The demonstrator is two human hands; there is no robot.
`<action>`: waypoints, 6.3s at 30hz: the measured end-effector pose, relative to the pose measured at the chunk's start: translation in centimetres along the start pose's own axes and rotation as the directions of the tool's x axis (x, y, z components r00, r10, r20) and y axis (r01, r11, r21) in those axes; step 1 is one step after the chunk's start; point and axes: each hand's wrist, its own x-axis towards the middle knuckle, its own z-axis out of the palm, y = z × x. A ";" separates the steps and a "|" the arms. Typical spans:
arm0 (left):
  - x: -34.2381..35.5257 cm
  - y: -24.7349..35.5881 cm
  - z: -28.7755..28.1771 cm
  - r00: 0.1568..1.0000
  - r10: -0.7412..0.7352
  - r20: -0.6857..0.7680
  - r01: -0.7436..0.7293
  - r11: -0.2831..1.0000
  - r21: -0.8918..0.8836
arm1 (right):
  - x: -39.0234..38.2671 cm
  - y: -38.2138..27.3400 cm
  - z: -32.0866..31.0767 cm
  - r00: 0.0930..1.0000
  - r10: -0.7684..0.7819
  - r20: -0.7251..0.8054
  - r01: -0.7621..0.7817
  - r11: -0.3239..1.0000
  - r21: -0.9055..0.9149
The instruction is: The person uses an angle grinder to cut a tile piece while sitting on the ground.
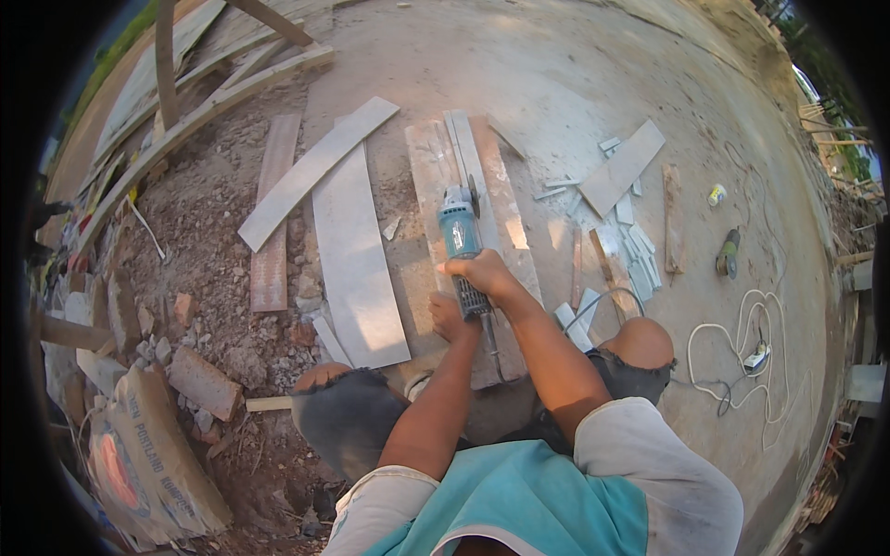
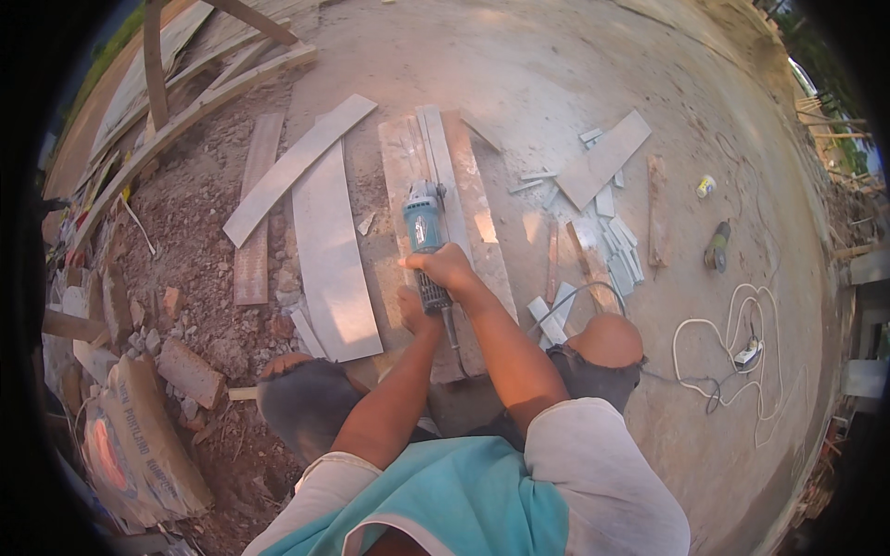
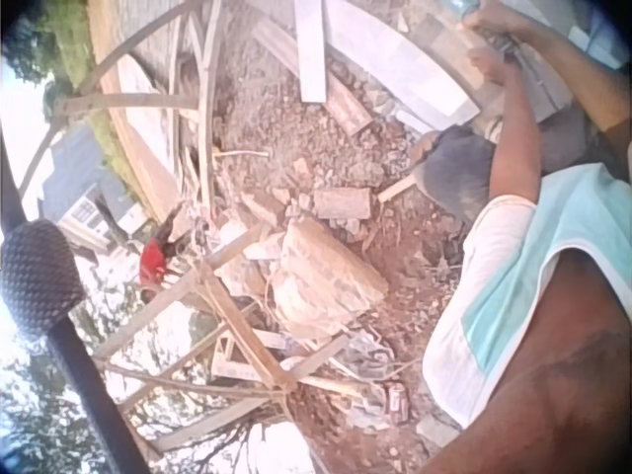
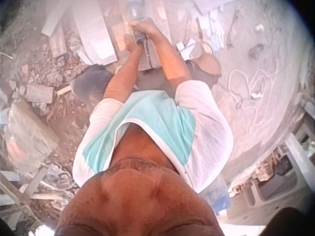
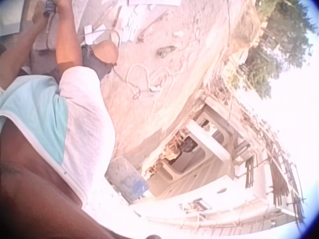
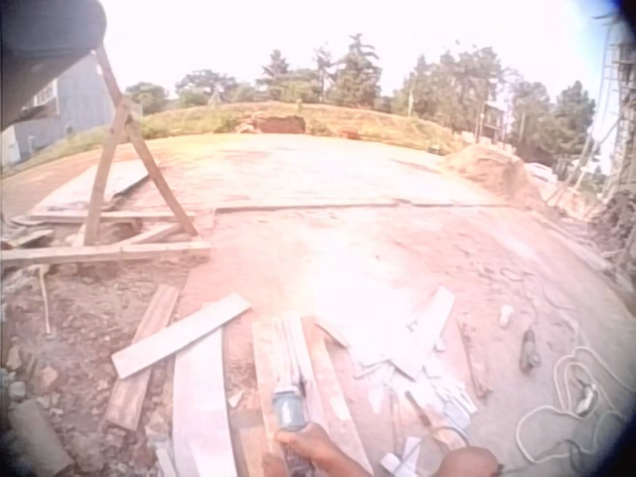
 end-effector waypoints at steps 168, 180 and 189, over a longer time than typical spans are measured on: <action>4.9 4.1 -2.0 0.995 -0.057 0.076 0.073 0.969 -0.234 | 15.5 -8.2 -0.4 0.980 -0.199 -0.014 0.194 0.968 -0.156; 4.1 3.8 -2.4 0.996 -0.063 0.061 0.075 0.976 -0.205 | 15.0 -7.9 -0.1 0.989 -0.146 -0.026 0.140 0.978 -0.152; 4.8 4.3 -2.1 0.996 -0.063 0.057 0.073 0.977 -0.199 | 16.1 -7.9 -0.2 0.992 -0.128 -0.007 0.126 0.982 -0.139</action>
